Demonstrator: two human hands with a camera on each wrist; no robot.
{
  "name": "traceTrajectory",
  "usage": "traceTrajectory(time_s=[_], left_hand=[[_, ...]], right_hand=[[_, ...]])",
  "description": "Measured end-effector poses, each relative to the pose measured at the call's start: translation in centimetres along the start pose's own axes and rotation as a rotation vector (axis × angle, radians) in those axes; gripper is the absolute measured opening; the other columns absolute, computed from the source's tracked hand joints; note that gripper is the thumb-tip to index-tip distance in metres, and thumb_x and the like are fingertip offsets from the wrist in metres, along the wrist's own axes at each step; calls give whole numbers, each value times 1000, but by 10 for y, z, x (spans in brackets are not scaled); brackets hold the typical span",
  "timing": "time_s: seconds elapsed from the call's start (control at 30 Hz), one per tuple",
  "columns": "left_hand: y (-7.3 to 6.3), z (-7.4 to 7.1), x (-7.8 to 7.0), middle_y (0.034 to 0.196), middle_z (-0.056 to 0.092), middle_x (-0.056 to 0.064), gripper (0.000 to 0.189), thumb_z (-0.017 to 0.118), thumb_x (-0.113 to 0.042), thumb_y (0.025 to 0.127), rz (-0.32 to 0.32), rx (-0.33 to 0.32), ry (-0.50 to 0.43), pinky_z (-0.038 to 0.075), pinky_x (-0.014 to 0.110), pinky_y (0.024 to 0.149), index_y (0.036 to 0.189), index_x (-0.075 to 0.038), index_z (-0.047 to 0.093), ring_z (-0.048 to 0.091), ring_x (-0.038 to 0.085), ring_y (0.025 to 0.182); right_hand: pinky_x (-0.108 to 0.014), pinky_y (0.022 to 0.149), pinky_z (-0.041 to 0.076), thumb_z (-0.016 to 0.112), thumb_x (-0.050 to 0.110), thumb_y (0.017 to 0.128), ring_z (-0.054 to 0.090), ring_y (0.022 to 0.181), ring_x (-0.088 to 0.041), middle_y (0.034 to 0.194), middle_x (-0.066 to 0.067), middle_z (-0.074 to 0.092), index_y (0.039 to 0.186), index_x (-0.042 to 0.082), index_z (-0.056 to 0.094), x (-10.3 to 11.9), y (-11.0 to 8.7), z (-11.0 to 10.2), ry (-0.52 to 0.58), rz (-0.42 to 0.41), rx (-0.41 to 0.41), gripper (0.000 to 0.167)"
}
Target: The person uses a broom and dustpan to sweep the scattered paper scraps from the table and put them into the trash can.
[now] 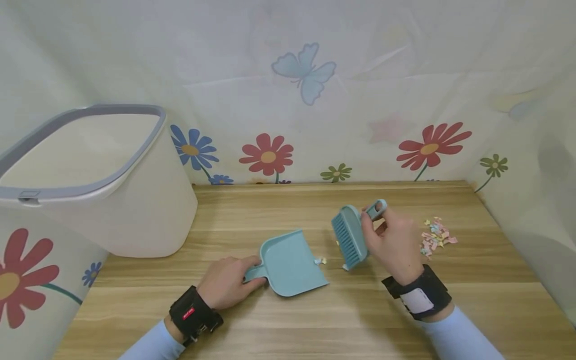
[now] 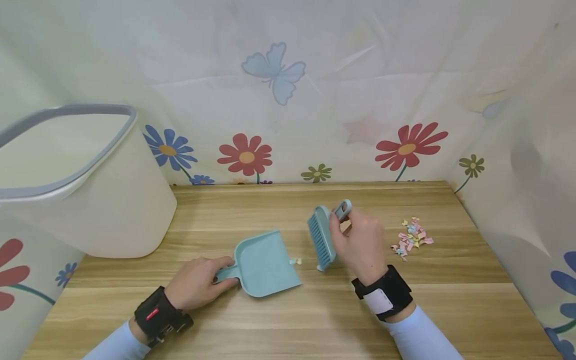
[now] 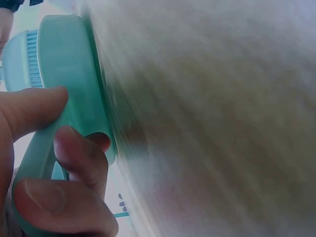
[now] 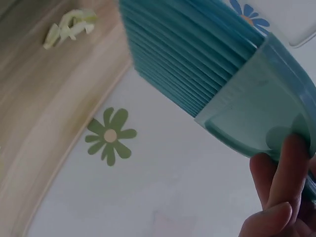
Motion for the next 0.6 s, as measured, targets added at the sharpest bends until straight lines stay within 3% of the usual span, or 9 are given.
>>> traceTrajectory(time_s=[0.13,0.4,0.6], left_hand=[[-1,0,-1,73,60,-16,42,73,-49,95,3,-5,-3,37,23,54,124,-19,72,47,0,61],[-1,-2,-2,78,66,-13,40,74,-46,94,9,-15,-16,37,23,55,124,-18,72,48,0,61],[0,-2,-2,83,71,-10,41,74,-47,94,17,-16,-18,39,22,56,124,-18,73,49,-1,62]], right_hand=[[-13,43,35,71,4,91,55,44,-12,73,-14,74,98,-1,73,1,3,-9,31,0,-57,9],[-21,45,42,68,8,93,63,47,-20,79,-19,76,94,-2,69,-8,8,-9,-109,-37,-40,10],[-24,45,43,69,10,95,65,48,-23,78,-20,75,95,-2,69,-17,5,3,-121,-22,-25,13]])
Point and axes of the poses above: each hand's wrist, its own y-axis towards the middle knuckle, its own z-axis out of the palm, x = y × z, the point moved 8 cm from there along y, towards the middle knuckle
